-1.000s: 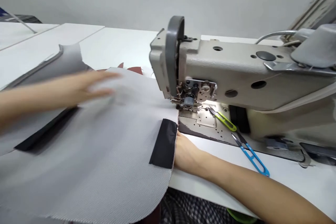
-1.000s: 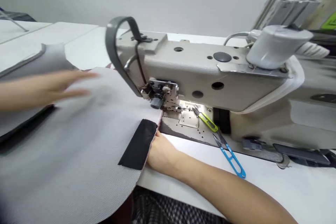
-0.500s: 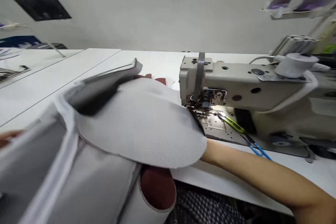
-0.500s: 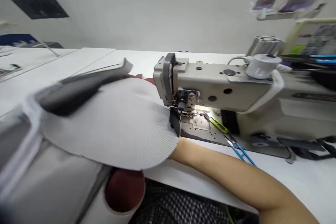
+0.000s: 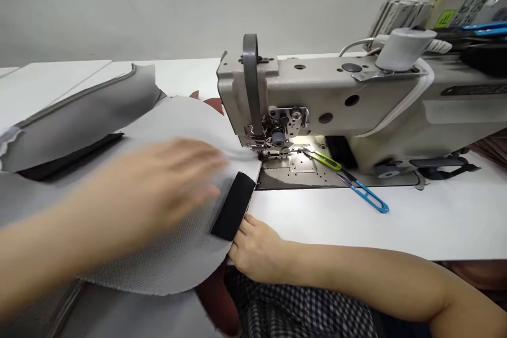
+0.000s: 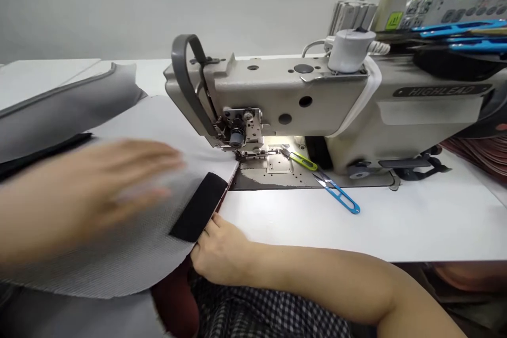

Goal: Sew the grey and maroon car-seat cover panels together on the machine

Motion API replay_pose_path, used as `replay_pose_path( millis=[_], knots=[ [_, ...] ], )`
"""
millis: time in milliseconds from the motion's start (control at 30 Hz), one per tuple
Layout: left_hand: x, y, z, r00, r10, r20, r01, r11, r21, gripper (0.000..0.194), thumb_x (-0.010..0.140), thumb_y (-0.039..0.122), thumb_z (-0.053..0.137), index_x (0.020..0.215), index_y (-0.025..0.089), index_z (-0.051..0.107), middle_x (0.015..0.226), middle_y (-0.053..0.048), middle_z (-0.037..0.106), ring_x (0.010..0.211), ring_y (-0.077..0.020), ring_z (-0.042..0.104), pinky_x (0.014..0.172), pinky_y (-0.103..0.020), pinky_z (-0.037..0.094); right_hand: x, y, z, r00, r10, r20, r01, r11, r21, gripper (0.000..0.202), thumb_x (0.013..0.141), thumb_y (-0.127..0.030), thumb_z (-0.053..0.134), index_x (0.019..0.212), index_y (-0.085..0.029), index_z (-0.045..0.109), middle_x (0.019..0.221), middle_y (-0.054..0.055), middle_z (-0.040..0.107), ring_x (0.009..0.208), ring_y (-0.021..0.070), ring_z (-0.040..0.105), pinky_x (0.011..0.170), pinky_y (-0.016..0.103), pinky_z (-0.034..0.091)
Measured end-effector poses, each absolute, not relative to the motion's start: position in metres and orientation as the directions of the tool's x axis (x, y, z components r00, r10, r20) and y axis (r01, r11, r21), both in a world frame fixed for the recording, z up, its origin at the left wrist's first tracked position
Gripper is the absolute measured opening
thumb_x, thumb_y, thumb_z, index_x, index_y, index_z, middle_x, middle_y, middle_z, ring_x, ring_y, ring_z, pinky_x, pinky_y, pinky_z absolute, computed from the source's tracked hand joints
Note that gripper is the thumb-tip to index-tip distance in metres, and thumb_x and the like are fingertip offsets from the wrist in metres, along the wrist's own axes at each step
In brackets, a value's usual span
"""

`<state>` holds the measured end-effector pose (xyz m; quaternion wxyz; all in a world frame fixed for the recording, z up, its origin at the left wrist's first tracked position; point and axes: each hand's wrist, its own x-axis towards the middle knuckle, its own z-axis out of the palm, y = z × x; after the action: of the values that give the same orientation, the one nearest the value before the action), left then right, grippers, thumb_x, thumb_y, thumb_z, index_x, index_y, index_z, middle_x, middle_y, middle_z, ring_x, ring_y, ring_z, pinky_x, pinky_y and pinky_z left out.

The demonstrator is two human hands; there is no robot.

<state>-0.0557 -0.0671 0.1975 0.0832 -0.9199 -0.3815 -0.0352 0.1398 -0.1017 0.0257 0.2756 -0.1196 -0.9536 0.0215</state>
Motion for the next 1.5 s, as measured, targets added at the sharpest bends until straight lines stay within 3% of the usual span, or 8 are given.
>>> replay_pose_path(
  millis=[67, 133, 233, 367, 600, 933, 1267, 1500],
  knots=[
    [-0.031, -0.066, 0.168, 0.802, 0.595, 0.048, 0.595, -0.790, -0.146, 0.044, 0.104, 0.043, 0.031, 0.127, 0.025, 0.064, 0.136, 0.000, 0.062, 0.130, -0.0245, 0.052, 0.115, -0.040, 0.031, 0.142, -0.103, 0.028, -0.862, 0.235, 0.450, 0.216, 0.972, -0.095, 0.023, 0.090, -0.013, 0.048, 0.089, -0.009, 0.071, 0.088, 0.016, 0.070, 0.087, 0.0292, 0.063, 0.094, 0.049, 0.046],
    [-0.020, -0.059, 0.141, 0.806, 0.591, -0.016, 0.586, -0.803, -0.111, 0.042, 0.104, 0.042, 0.034, 0.130, 0.025, 0.061, 0.138, 0.000, 0.060, 0.134, -0.0240, 0.047, 0.118, -0.042, 0.025, 0.145, -0.103, 0.030, -0.890, 0.228, 0.395, 0.208, 0.974, -0.092, 0.023, 0.091, -0.014, 0.048, 0.093, -0.008, 0.071, 0.092, 0.017, 0.071, 0.090, 0.0302, 0.063, 0.097, 0.052, 0.044],
    [-0.029, -0.050, 0.109, 0.729, 0.681, -0.065, 0.680, -0.732, -0.050, 0.043, 0.103, 0.043, 0.036, 0.138, 0.027, 0.054, 0.145, 0.000, 0.054, 0.138, -0.0281, 0.041, 0.117, -0.048, 0.022, 0.150, -0.102, 0.033, -0.895, 0.208, 0.394, 0.184, 0.978, -0.097, 0.023, 0.090, -0.016, 0.050, 0.093, -0.008, 0.071, 0.097, 0.018, 0.071, 0.092, 0.0301, 0.064, 0.098, 0.051, 0.045],
    [-0.039, -0.058, 0.088, 0.583, 0.807, -0.091, 0.812, -0.582, 0.036, 0.044, 0.103, 0.035, 0.030, 0.142, 0.031, 0.050, 0.150, 0.000, 0.048, 0.136, -0.0291, 0.041, 0.110, -0.050, 0.030, 0.159, -0.098, 0.035, -0.859, 0.185, 0.477, 0.170, 0.983, -0.076, 0.022, 0.087, -0.012, 0.048, 0.084, -0.010, 0.070, 0.090, 0.016, 0.071, 0.085, 0.0288, 0.065, 0.095, 0.048, 0.047],
    [-0.015, -0.076, 0.078, 0.485, 0.873, -0.054, 0.874, -0.481, 0.076, 0.045, 0.101, 0.027, 0.030, 0.143, 0.032, 0.047, 0.151, 0.002, 0.047, 0.136, -0.0311, 0.041, 0.106, -0.054, 0.033, 0.179, -0.092, 0.031, -0.810, 0.193, 0.554, 0.157, 0.981, -0.112, 0.019, 0.083, -0.010, 0.050, 0.075, -0.013, 0.067, 0.085, 0.013, 0.070, 0.082, 0.0267, 0.064, 0.096, 0.045, 0.047],
    [-0.005, -0.074, 0.079, 0.480, 0.877, -0.035, 0.877, -0.479, 0.033, 0.046, 0.098, 0.020, 0.030, 0.136, 0.027, 0.056, 0.140, -0.002, 0.058, 0.131, -0.0363, 0.046, 0.102, -0.060, 0.035, 0.187, -0.083, 0.035, -0.851, 0.154, 0.502, 0.105, 0.987, -0.124, 0.022, 0.086, -0.009, 0.047, 0.081, -0.012, 0.068, 0.087, 0.013, 0.070, 0.084, 0.0267, 0.064, 0.098, 0.046, 0.046],
    [0.000, -0.049, 0.071, 0.444, 0.896, 0.005, 0.896, -0.444, 0.003, 0.045, 0.099, 0.020, 0.031, 0.138, 0.025, 0.054, 0.141, -0.004, 0.057, 0.133, -0.0376, 0.044, 0.105, -0.063, 0.031, 0.190, -0.053, 0.031, -0.865, 0.145, 0.480, 0.125, 0.989, -0.072, 0.023, 0.088, -0.010, 0.045, 0.082, -0.013, 0.067, 0.087, 0.013, 0.070, 0.090, 0.0264, 0.065, 0.105, 0.046, 0.043],
    [0.001, -0.034, 0.071, 0.445, 0.895, 0.042, 0.896, -0.444, -0.017, 0.040, 0.101, 0.024, 0.033, 0.133, 0.024, 0.057, 0.134, -0.004, 0.062, 0.132, -0.0369, 0.044, 0.104, -0.061, 0.032, 0.189, -0.040, 0.024, -0.831, 0.171, 0.529, 0.129, 0.985, -0.116, 0.027, 0.090, -0.007, 0.042, 0.085, -0.010, 0.069, 0.090, 0.013, 0.070, 0.093, 0.0267, 0.063, 0.106, 0.045, 0.044]
  ],
)
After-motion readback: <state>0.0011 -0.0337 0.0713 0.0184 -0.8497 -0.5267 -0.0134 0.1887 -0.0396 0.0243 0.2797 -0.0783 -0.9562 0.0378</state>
